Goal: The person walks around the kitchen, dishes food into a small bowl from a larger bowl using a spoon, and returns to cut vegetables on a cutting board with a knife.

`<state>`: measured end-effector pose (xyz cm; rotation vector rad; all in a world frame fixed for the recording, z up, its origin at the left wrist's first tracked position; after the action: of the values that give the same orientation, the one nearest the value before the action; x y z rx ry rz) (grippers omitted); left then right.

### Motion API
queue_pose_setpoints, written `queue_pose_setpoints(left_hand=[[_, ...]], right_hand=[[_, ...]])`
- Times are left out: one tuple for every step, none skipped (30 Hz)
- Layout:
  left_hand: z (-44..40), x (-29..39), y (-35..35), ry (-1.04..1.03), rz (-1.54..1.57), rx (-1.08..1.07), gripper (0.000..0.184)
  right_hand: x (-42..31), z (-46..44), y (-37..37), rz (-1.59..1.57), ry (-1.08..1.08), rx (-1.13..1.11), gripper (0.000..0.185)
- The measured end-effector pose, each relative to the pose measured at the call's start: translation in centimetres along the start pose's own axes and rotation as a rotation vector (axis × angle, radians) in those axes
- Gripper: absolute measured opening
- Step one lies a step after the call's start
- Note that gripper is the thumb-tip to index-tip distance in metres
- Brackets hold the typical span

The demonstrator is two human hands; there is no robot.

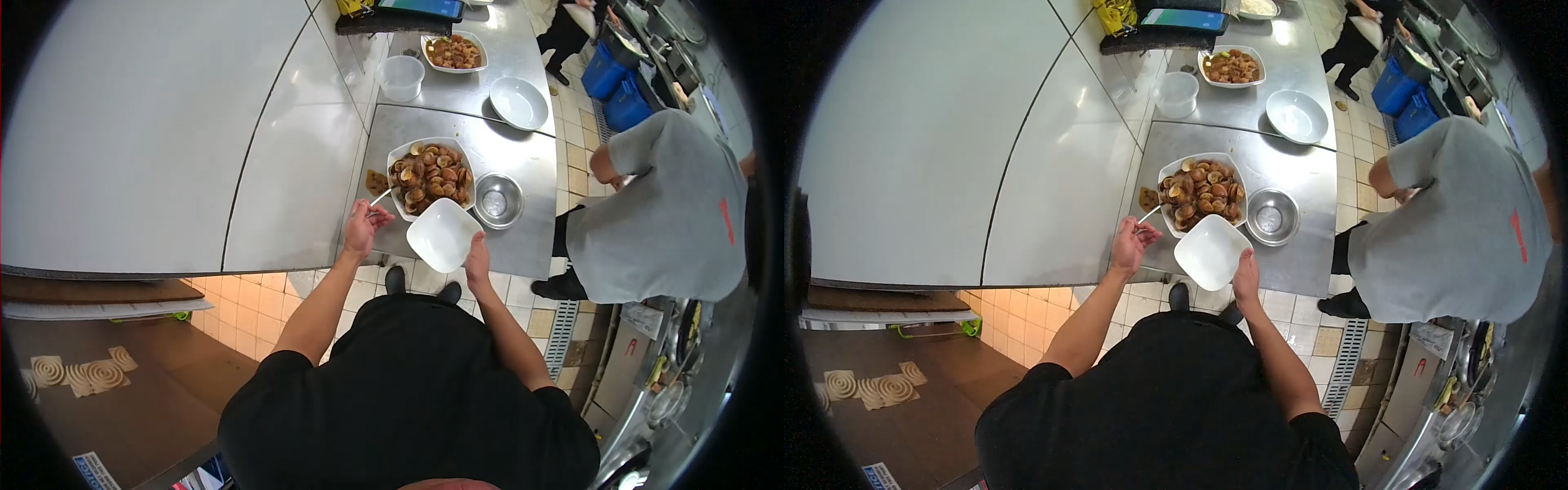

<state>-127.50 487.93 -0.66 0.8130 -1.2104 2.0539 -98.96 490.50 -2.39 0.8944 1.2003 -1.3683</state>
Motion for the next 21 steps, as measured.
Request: queue_pose_setpoints(left_hand=[[0.3,0.3,-0.1,-0.011,-0.001,-0.002,0.018],[0.7,0.6,-0.3,-0.022,-0.002,-0.004,0.018],[1.1,1.0,-0.6,-0.031,0.002,-0.011,0.018],[1.6,1.4,-0.9,-0.04,0.007,-0.018,0.018],[2.1,1.7,-1.2,-0.047,0.011,-0.024,0.018],[2.6,2.0,-1.6,-0.047,0.015,-0.064,0.018],[3.1,2.3,-1.8,-0.045,0.021,-0.104,0.017],[3.7,2.6,-2.2,-0.043,0.028,-0.143,0.017],[4.4,2.8,-2.6,-0.026,-0.022,-0.167,0.018],[5.1,3.1,-3.1,-0.008,-0.071,-0.192,0.019],[5.7,3.1,-3.7,0.009,-0.121,-0.218,0.02],[6.1,2.8,-4.0,0.012,-0.234,-0.221,0.019],[6.5,2.4,-4.3,0.013,-0.348,-0.224,0.019],[6.9,2.1,-4.6,0.012,-0.461,-0.227,0.019],[7.5,2.0,-5.2,-0.068,-0.517,-0.238,0.018],[8.1,2.4,-5.9,-0.171,-0.737,-0.259,0.017],[8.8,2.7,-6.7,-0.275,-0.956,-0.278,0.017],[9.5,3.0,-7.7,-0.381,-1.175,-0.296,0.016],[10.0,3.6,-8.5,-0.456,-1.221,-0.316,0.018],[10.0,4.0,-8.3,-0.459,-1.143,-0.275,0.018],[10.0,4.5,-7.9,-0.462,-1.065,-0.236,0.019]], right_hand=[[0.1,-0.2,-0.2,-0.003,0.015,-0.011,0.069],[0.5,-0.6,-0.3,-0.005,0.03,-0.021,0.069],[0.4,-0.7,-0.5,-0.007,0.045,-0.031,0.07],[0.5,-0.9,-0.6,-0.02,0.04,-0.044,0.07],[0.6,-0.9,-0.8,-0.033,0.034,-0.057,0.07],[0.6,-1.1,-0.9,-0.045,0.027,-0.069,0.07],[0.5,-1.2,-0.8,-0.011,0.03,-0.053,0.07],[0.5,-1.3,-0.8,0.022,0.033,-0.036,0.07],[0.5,-1.4,-0.8,0.056,0.035,-0.02,0.07],[-0.2,-1.3,-1.2,0.04,0.032,-0.031,0.069],[-1.0,-1.2,-1.5,0.025,0.032,-0.043,0.068],[-1.6,-1.2,-1.7,0.009,0.033,-0.056,0.067],[-1.9,-1.5,-1.9,-0.003,0.077,-0.078,0.066],[-1.7,-1.7,-1.9,-0.011,0.077,-0.082,0.066],[-1.9,-1.8,-2.1,-0.019,0.076,-0.087,0.066],[-2.2,-2.0,-2.3,-0.028,0.076,-0.092,0.066],[-2.8,-2.0,-2.5,-0.075,0.105,-0.115,0.066],[-2.0,-2.2,-2.1,-0.026,0.095,-0.107,0.066],[-1.3,-2.5,-1.6,0.022,0.085,-0.098,0.066],[-0.7,-2.7,-1.2,0.027,0.089,-0.093,0.067],[-1.0,-2.7,-1.2,0.032,0.094,-0.088,0.067]])
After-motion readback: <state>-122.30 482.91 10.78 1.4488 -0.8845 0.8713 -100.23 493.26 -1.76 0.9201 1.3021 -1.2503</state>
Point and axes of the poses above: each hand's wrist, its own z-axis away from the middle knuckle, its own y-axis out of the back of the hand, x = y × z, the point moved 8 cm from there along -z, towards the middle knuckle, and after that the axes turned 7 degrees about y, right-handed, at the moved point
